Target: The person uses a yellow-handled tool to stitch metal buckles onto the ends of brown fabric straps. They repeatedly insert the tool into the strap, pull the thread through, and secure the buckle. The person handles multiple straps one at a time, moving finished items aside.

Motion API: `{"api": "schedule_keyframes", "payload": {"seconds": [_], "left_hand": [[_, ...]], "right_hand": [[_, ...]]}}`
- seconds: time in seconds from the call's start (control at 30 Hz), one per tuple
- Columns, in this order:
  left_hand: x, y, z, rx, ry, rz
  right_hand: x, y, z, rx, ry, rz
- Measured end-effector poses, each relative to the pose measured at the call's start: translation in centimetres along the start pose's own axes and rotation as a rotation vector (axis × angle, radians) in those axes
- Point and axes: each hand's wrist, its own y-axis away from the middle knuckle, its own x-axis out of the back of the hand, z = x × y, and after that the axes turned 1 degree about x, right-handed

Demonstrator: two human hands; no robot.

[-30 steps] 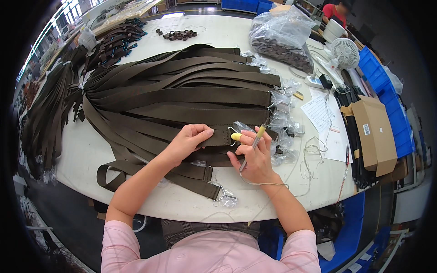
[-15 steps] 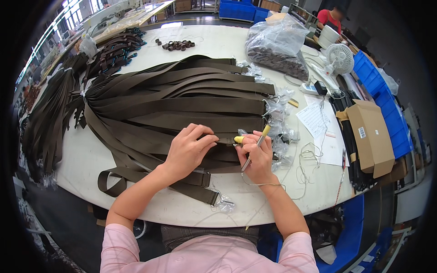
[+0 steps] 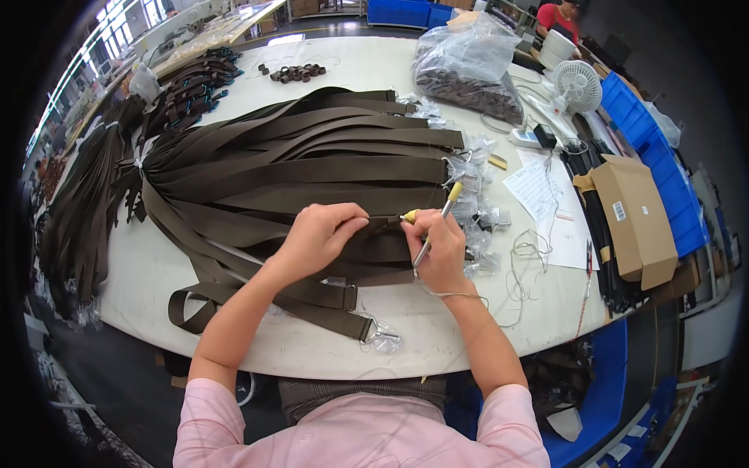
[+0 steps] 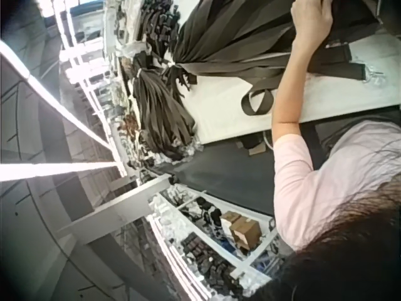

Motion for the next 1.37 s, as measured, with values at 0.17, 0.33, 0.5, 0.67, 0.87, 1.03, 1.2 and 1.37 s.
{"api": "schedule_keyframes", "payload": {"seconds": [0.17,0.33,0.5,0.67,0.87,1.03,1.2,1.37], "left_hand": [[0.9,-1.9,-1.9,0.259,0.415,-0.210],[0.7,-2.3,-1.9,0.347,0.330,-0.160],[-0.2,-2.1,-3.1,0.235,0.150,-0.044],[-0.5,-1.8,-3.2,0.192,0.091,0.012],[-0.2,-0.7,-2.4,0.017,-0.051,-0.017],[-0.2,-0.2,-1.3,-0.084,-0.136,-0.002],[-0.6,-0.3,0.7,-0.413,-0.446,0.233],[-0.8,-0.8,-2.4,-0.587,-0.887,0.282]], "right_hand": [[-0.1,0.4,0.0,-0.094,-0.029,0.002],[-0.1,0.6,0.7,-0.106,0.043,0.008],[0.3,0.8,1.9,-0.112,0.111,0.047],[0.4,1.1,1.9,-0.063,0.154,0.074],[0.6,1.1,2.2,-0.022,0.196,0.104],[0.7,1.2,2.0,-0.044,0.143,0.118],[1.5,1.5,1.7,0.092,0.107,0.189],[2.5,1.5,0.7,0.367,0.299,0.046]]}}
